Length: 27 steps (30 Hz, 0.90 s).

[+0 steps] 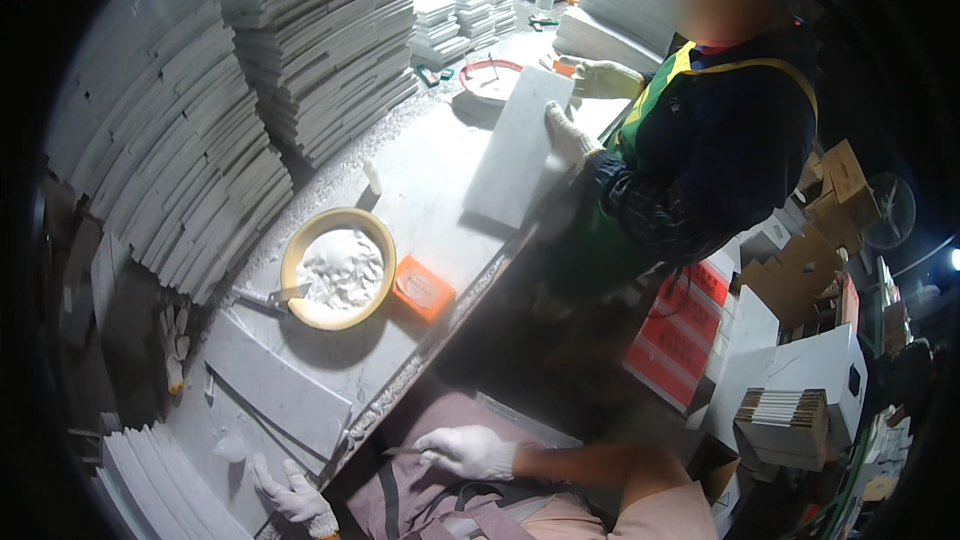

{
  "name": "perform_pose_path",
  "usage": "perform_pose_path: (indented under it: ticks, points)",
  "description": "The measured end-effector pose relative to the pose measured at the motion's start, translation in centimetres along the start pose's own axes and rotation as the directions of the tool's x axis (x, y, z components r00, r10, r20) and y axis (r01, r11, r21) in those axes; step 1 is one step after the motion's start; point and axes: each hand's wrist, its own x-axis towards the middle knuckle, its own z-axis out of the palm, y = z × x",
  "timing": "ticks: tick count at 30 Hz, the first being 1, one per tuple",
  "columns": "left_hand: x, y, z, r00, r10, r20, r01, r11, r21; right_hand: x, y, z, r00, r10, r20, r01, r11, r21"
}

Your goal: The person applies adhesive from a small bottle along the edges of rectangular white tiles and presses them together. They repeat this process on multiple tiles, stacking the bonded pairs on the table.

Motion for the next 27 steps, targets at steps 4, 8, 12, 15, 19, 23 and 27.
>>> perform_pose_path:
  ticks: [4, 8, 12, 15, 19, 23, 27]
  points:
    - [2.7, -1.6, 2.6, 0.983, 0.182, -0.009, -0.181, 0.983, 0.037, 1.9, 1.2, 2.0, 0.992, -0.108, -0.062, 0.108, 0.994, -0.003]
    - [3.1, -3.1, 4.4, 0.987, 0.152, 0.046, -0.157, 0.980, 0.123, 2.6, 1.9, 2.3, 0.997, -0.048, -0.063, 0.048, 0.999, -0.010]
    - [1.5, -4.5, 5.3, 0.961, 0.112, 0.251, -0.272, 0.530, 0.803, 3.0, 2.2, 1.8, 0.995, -0.062, -0.077, 0.061, 0.998, -0.007]
    - [1.2, -5.3, 5.7, 0.988, 0.149, 0.025, -0.149, 0.927, 0.343, 3.2, 2.4, 1.5, 0.997, -0.051, -0.054, 0.051, 0.999, 0.003]
    - [2.0, -4.8, 5.7, 0.987, 0.158, 0.002, -0.152, 0.950, 0.274, 3.6, 2.9, 1.4, 0.997, -0.062, -0.042, 0.062, 0.998, 0.010]
    - [2.7, -3.9, 5.7, 0.988, 0.154, -0.003, -0.148, 0.956, 0.254, 3.9, 3.5, 1.5, 0.999, -0.040, 0.003, 0.040, 0.999, 0.011]
    - [2.9, -3.6, 5.5, 0.989, 0.147, -0.003, -0.143, 0.963, 0.228, 4.2, 4.3, 1.3, 0.997, -0.022, 0.073, 0.020, 0.999, 0.037]
